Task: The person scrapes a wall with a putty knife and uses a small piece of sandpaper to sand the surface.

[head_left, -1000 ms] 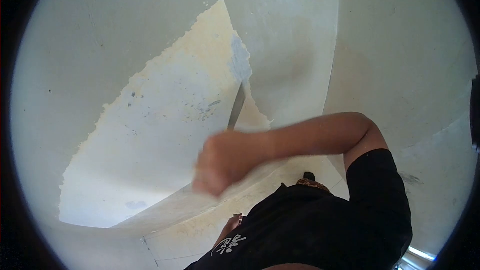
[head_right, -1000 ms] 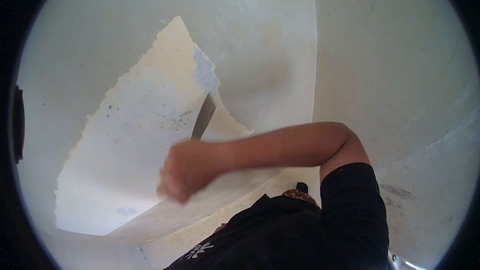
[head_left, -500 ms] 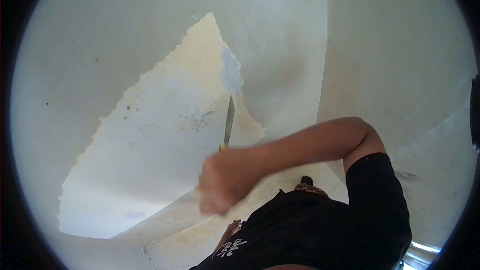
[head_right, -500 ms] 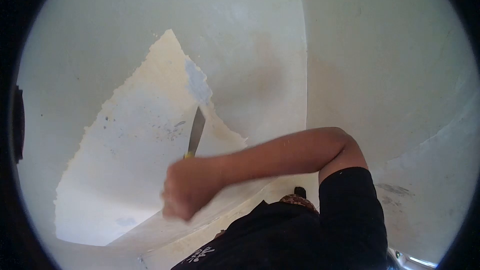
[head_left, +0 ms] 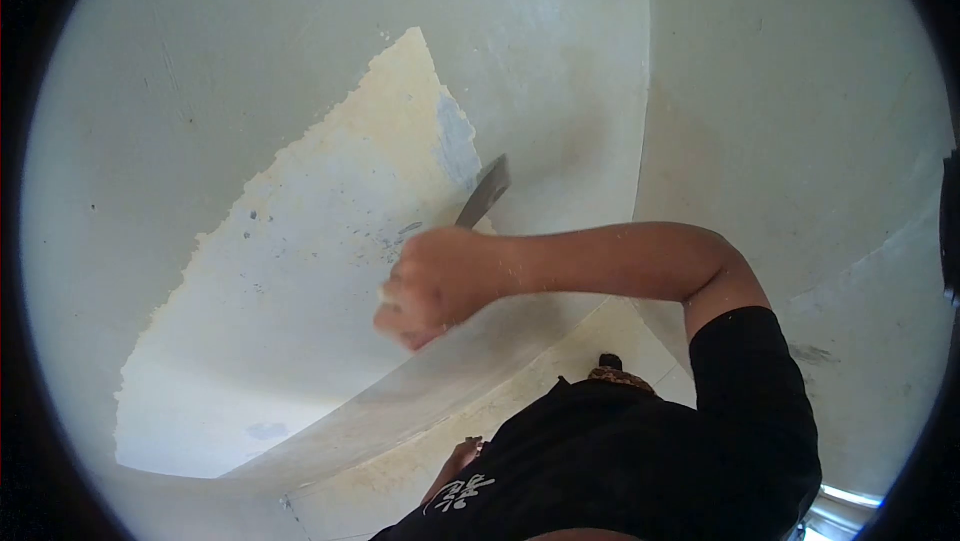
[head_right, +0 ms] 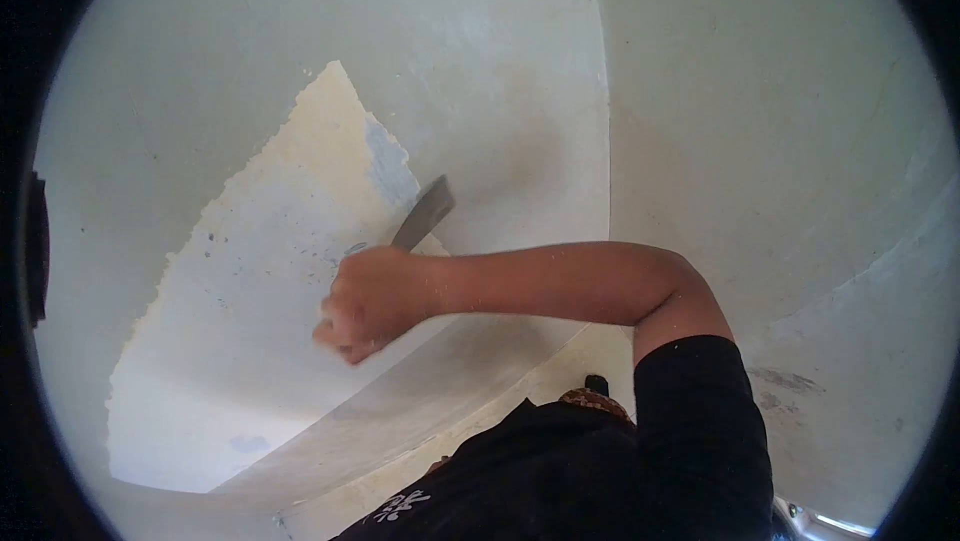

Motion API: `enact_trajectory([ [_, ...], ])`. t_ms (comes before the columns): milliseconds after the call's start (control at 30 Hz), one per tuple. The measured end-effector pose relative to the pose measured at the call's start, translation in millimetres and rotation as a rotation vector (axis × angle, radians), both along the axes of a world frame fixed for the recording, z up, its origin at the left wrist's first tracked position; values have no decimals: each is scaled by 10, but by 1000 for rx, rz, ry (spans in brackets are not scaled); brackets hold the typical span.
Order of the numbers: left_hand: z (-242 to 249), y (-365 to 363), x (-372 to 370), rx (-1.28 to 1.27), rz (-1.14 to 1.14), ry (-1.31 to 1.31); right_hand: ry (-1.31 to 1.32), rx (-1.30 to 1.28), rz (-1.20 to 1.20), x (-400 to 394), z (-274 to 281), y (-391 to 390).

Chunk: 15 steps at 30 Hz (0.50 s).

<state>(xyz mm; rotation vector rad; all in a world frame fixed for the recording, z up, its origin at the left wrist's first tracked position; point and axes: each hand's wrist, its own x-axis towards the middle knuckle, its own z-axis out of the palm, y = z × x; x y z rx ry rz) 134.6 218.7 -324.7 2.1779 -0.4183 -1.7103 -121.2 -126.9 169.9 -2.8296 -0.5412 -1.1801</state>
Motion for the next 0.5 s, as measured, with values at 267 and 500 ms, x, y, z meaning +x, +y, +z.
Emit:
enact_trajectory([
  [267, -43, 63, -8, 8, -12, -7, -134, -99, 158, 70, -23, 227],
  [500, -46, 33, 8, 13, -24, -8, -139, -166, 261, -83, 71, 586],
])
